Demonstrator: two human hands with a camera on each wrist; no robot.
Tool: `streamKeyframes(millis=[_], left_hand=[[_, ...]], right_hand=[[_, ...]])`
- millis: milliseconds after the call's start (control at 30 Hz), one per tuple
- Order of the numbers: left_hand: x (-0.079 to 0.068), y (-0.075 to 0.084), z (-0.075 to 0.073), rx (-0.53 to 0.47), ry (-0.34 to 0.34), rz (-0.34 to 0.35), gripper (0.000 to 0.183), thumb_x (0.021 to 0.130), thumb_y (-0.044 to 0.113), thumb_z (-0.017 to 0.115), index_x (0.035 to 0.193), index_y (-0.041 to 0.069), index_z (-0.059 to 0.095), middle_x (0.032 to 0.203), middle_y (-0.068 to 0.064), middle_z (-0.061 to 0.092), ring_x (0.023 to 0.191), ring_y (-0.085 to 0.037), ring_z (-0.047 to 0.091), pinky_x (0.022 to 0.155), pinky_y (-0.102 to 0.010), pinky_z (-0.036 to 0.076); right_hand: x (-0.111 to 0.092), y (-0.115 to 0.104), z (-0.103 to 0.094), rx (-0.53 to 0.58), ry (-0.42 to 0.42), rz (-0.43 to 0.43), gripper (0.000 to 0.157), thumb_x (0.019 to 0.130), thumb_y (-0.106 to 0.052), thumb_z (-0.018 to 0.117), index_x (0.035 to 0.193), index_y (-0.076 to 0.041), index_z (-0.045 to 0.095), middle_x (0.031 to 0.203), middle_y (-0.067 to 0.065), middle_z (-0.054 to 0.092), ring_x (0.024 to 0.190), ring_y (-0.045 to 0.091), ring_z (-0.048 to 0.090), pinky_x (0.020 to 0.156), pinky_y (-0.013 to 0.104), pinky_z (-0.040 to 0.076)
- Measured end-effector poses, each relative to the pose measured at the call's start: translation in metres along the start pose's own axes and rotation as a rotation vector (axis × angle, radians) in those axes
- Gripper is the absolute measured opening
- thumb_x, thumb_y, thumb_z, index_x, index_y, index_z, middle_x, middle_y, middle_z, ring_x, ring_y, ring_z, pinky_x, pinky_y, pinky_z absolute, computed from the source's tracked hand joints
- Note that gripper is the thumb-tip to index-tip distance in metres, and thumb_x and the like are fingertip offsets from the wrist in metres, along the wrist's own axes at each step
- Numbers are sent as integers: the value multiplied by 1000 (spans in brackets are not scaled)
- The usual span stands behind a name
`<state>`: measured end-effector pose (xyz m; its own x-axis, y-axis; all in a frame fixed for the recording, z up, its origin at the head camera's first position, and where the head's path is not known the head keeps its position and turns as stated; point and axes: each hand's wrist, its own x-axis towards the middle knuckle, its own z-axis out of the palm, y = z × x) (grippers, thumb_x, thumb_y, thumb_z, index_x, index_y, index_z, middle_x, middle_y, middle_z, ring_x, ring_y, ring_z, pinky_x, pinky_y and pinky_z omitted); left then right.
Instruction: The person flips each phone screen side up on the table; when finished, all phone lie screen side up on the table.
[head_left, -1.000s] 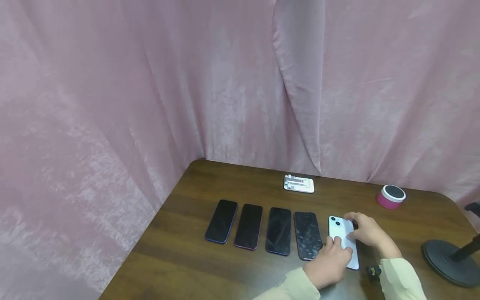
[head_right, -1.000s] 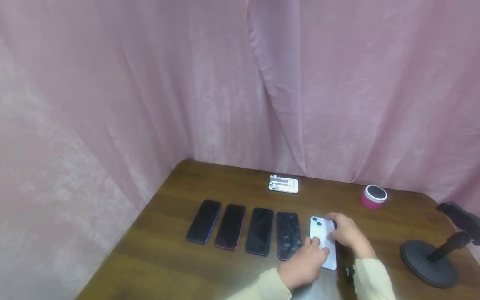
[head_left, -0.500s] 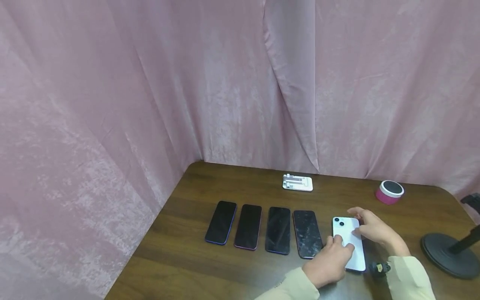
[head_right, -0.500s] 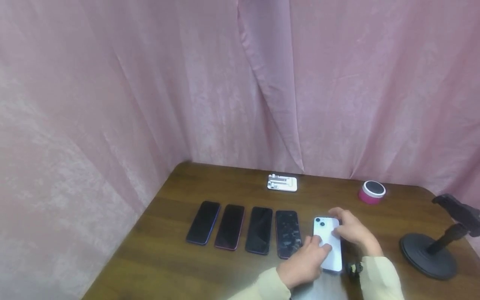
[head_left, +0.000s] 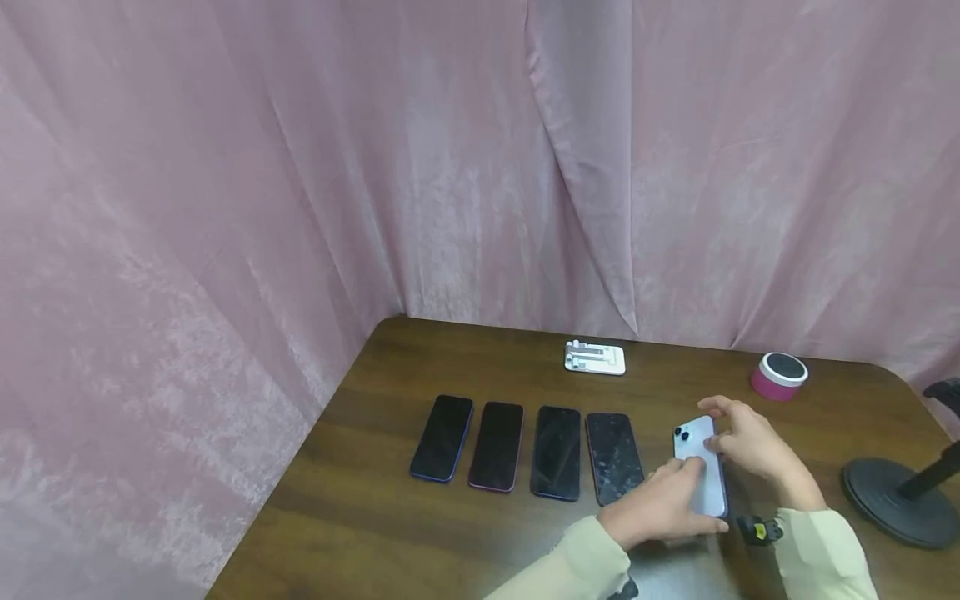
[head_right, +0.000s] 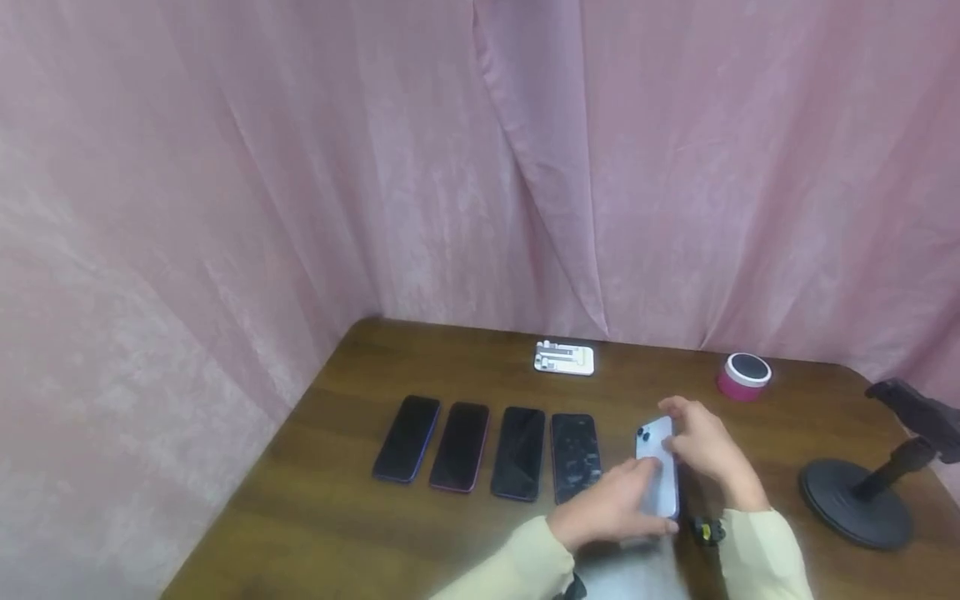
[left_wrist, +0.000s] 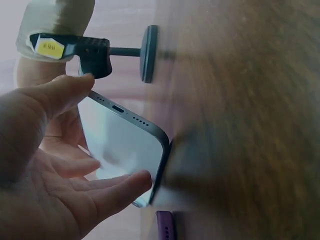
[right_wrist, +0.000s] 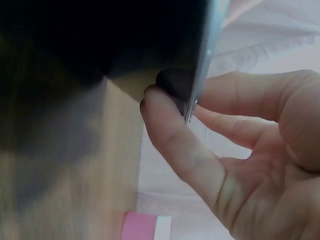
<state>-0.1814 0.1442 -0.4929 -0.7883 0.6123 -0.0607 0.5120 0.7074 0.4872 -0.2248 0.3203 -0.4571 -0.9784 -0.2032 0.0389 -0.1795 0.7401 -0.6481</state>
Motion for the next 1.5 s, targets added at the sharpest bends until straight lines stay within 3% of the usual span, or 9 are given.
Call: streamKeyframes(millis=[167,300,433,600,767,1067,1233,1367,1500], left_hand=[[1,-7,-10,-103,7,-28,77,86,44,79,146,12,43,123,4,61,94,0,56,71,-14,47],[0,-12,-16,-183,-12,-19,80,86,36,78,150,12,38,124,4,63,95,0,58,72,-14,47],[-2,-17,-16,-237,2,1,76,86,29,78,150,13,40,123,4,65,95,1,59,72,-12,46],[-2,-14,-14,-195,41,-1,72,85,35,78,146,11,47,111,7,67,88,4,57,69,-10,43],[-2,-8,-14,-184,53,-42,73,85,43,79,143,10,50,124,6,63,107,-1,56,84,-13,44],[-3,-8,-14,-304,41,-87,79,85,45,80,147,12,46,135,4,57,105,-3,57,82,-18,48],[-4,-13,-20,-380,44,-77,78,83,33,82,147,7,44,117,3,65,92,0,61,71,-13,47],[-6,-18,-24,-485,45,-94,70,83,20,81,142,5,47,89,7,68,70,2,61,59,-15,48],[-9,-22,-22,-601,45,-113,58,82,6,77,135,4,53,77,8,67,53,0,60,49,-19,49]], right_hand=[[4,-12,4,-28,19,-1,48,79,8,68,124,18,52,113,42,57,79,32,64,63,41,53],[4,-15,8,132,-27,26,50,86,9,65,130,20,44,119,45,51,76,29,68,59,38,58],[2,-10,12,239,-60,14,53,91,5,64,135,21,39,122,44,51,90,35,68,66,38,59],[2,-3,23,119,-37,-6,51,84,8,65,130,22,46,116,38,59,98,43,64,76,47,54],[1,-5,27,97,-39,19,53,77,15,62,127,22,48,105,31,64,96,41,63,77,52,52],[-2,-23,18,-8,-27,85,60,79,6,67,133,19,44,97,29,64,85,35,61,68,48,52],[-3,-31,18,30,-39,37,61,82,1,71,134,17,44,97,26,65,81,29,64,63,41,54],[-1,-27,20,169,-98,9,62,88,0,69,138,19,37,104,32,62,86,33,67,62,40,58],[-2,-16,22,306,-177,27,61,95,-3,65,140,21,31,113,37,57,98,40,65,66,42,59]])
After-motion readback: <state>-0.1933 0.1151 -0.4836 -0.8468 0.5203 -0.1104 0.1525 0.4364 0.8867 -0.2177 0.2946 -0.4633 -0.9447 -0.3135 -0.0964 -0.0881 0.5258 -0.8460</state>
